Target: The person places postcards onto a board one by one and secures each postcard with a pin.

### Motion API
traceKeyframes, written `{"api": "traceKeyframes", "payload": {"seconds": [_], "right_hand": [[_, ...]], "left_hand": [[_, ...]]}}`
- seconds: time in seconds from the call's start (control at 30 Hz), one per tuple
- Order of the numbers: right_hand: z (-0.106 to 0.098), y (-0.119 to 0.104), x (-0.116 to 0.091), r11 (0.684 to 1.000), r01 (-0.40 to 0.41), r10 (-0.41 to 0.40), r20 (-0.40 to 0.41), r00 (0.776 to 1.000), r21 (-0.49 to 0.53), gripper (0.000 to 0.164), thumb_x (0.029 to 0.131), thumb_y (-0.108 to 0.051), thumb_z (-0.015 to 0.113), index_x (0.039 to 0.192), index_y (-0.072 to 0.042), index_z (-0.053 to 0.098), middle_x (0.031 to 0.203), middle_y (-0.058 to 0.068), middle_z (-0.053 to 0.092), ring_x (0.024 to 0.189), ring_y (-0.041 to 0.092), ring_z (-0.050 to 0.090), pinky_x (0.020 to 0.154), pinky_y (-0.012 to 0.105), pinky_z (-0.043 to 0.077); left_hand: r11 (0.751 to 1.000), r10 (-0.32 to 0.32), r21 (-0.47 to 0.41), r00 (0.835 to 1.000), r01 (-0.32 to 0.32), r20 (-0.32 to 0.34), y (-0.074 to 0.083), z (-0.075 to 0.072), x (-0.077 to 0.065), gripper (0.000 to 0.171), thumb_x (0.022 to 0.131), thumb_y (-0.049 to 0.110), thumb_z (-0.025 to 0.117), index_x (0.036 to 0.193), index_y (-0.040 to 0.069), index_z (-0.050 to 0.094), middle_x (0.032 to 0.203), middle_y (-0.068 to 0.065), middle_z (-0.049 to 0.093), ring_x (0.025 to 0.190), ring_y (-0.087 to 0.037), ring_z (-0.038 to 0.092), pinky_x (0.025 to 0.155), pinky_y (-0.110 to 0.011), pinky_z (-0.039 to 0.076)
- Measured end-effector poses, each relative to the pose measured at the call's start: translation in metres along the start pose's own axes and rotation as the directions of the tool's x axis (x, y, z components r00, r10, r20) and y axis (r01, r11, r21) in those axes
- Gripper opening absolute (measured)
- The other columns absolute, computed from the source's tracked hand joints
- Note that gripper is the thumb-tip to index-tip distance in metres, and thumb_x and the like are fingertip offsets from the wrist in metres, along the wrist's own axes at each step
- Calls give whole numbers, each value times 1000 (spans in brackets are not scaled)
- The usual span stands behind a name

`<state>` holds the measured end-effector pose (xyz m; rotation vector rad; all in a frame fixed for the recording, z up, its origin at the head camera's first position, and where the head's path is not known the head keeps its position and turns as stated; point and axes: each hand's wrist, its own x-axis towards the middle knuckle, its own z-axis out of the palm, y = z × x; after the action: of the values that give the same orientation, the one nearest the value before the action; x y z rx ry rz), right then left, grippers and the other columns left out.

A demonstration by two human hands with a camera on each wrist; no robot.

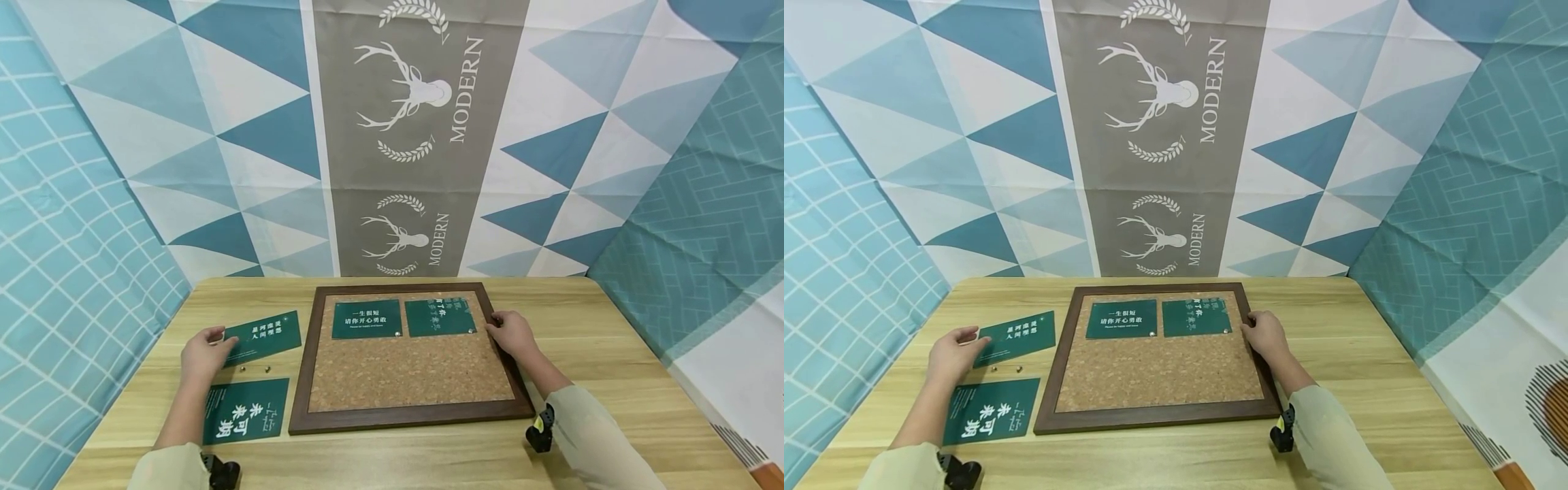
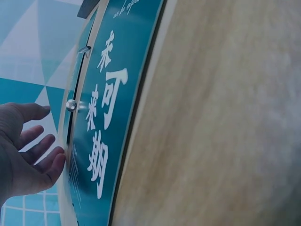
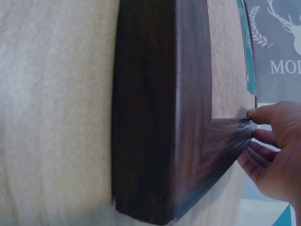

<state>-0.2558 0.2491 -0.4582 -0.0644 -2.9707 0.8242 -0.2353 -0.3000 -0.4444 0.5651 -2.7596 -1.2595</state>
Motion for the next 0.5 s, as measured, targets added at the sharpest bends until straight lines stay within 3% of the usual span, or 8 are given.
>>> {"api": "traceKeyframes", "payload": {"seconds": [0.27,0.5], "right_hand": [[2,3,2,1000,-11,11,2,1000,12,41,91,-15,60,124,9,55,121,28,58,101,38,61,77,44,53],[2,2,3,1000,-15,14,9,1000,11,41,91,-16,60,124,9,55,121,28,58,104,39,59,80,46,52]], "left_hand": [[998,-16,54,1000,15,4,1,4,2,57,91,23,55,136,-8,38,138,-34,37,126,-48,36,105,-55,32],[991,5,137,1000,-3,-13,0,7,3,60,89,25,60,134,-10,40,133,-35,41,119,-48,41,99,-55,37]]}}
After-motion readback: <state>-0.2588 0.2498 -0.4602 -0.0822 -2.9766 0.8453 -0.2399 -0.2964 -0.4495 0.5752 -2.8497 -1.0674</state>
